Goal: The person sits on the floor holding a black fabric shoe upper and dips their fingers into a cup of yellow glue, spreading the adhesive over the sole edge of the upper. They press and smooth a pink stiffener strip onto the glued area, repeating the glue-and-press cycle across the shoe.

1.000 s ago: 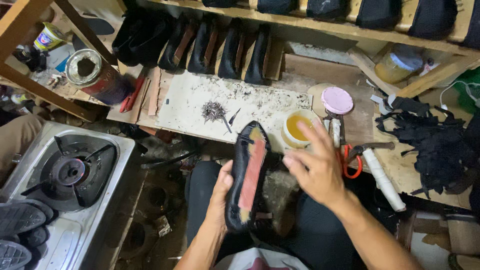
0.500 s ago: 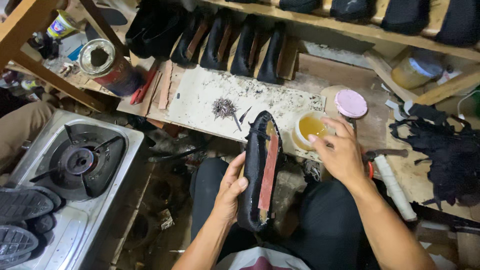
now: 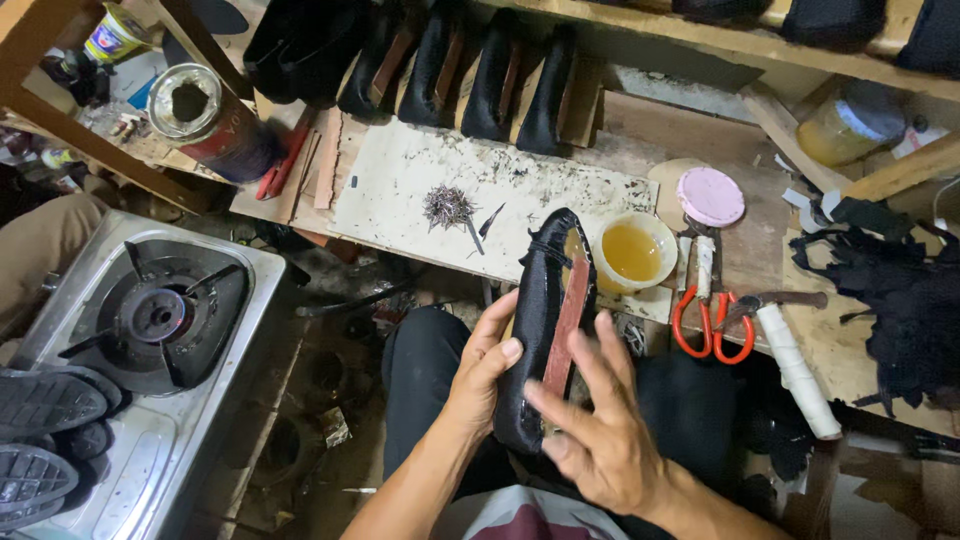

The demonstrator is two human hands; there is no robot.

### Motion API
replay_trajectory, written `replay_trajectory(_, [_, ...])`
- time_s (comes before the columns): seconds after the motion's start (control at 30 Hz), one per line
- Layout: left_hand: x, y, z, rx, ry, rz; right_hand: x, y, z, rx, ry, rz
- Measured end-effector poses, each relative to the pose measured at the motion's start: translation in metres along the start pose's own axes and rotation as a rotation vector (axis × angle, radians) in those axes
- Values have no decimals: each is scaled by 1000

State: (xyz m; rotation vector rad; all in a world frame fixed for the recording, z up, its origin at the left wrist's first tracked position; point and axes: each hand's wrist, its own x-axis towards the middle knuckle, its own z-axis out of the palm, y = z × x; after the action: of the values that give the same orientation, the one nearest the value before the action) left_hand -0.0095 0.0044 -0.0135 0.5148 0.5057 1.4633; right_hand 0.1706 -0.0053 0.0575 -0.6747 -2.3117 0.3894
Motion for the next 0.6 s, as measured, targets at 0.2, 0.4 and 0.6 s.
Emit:
replay_trajectory(0.2, [-3, -2, -1, 2, 24, -35, 3, 2, -4, -61, 76, -31])
replay_trajectory(0.4, [-3, -3, -5, 12, 44, -63, 4, 6, -5, -58, 56, -162])
replay_trajectory(0.6, [-6, 0, -4, 7, 47, -58, 4, 0, -5, -21, 30, -210])
